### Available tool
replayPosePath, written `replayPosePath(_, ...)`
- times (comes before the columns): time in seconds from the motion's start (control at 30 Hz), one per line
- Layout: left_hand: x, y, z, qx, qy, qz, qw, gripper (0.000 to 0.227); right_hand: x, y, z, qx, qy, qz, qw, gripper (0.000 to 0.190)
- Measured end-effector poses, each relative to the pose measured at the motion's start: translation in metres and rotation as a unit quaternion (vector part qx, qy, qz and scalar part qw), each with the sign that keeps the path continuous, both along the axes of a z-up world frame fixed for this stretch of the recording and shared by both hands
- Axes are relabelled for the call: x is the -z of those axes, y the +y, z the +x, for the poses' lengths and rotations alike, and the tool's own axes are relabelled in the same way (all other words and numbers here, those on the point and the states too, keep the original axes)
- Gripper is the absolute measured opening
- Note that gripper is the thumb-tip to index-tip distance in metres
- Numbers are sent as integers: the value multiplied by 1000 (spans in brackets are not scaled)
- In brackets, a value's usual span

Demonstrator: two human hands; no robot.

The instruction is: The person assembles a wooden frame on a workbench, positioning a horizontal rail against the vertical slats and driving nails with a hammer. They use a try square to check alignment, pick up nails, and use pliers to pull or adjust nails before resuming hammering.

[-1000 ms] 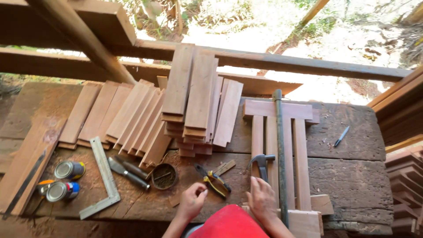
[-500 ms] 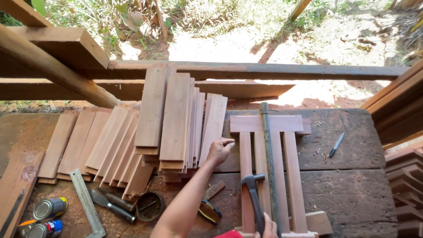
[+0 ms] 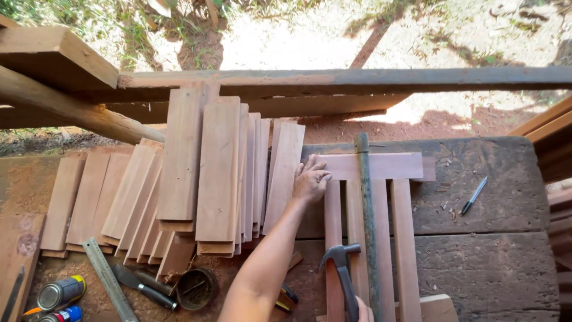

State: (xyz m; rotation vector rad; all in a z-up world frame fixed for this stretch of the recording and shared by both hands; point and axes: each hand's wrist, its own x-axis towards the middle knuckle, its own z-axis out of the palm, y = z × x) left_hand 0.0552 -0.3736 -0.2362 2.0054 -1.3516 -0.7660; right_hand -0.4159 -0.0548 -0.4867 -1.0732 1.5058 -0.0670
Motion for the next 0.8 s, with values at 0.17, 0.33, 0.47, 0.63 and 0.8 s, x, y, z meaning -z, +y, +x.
replayPosePath(0.17,6,2,-6,-31,17,-10,999,23,-35,-12,28,-99,-46,-33,993,68)
replayPosePath(0.33,5,3,-9,-29,-34,-32,998,24,-194,-33,110,-90,116,-157,977,79)
replayPosePath(0.47,11,2,-13,-46,-35,-33,998,21,-204,-30,119,-70,131,-180,972,81)
replayPosePath(0.63,7,2,-14,-49,-41,-23,998,21,-229,-39,135,-54,138,-170,974,82)
replayPosePath(0.8,9,2,-15,-54,-37,-29,997,20,-150,-28,75,-99,17,-175,979,77)
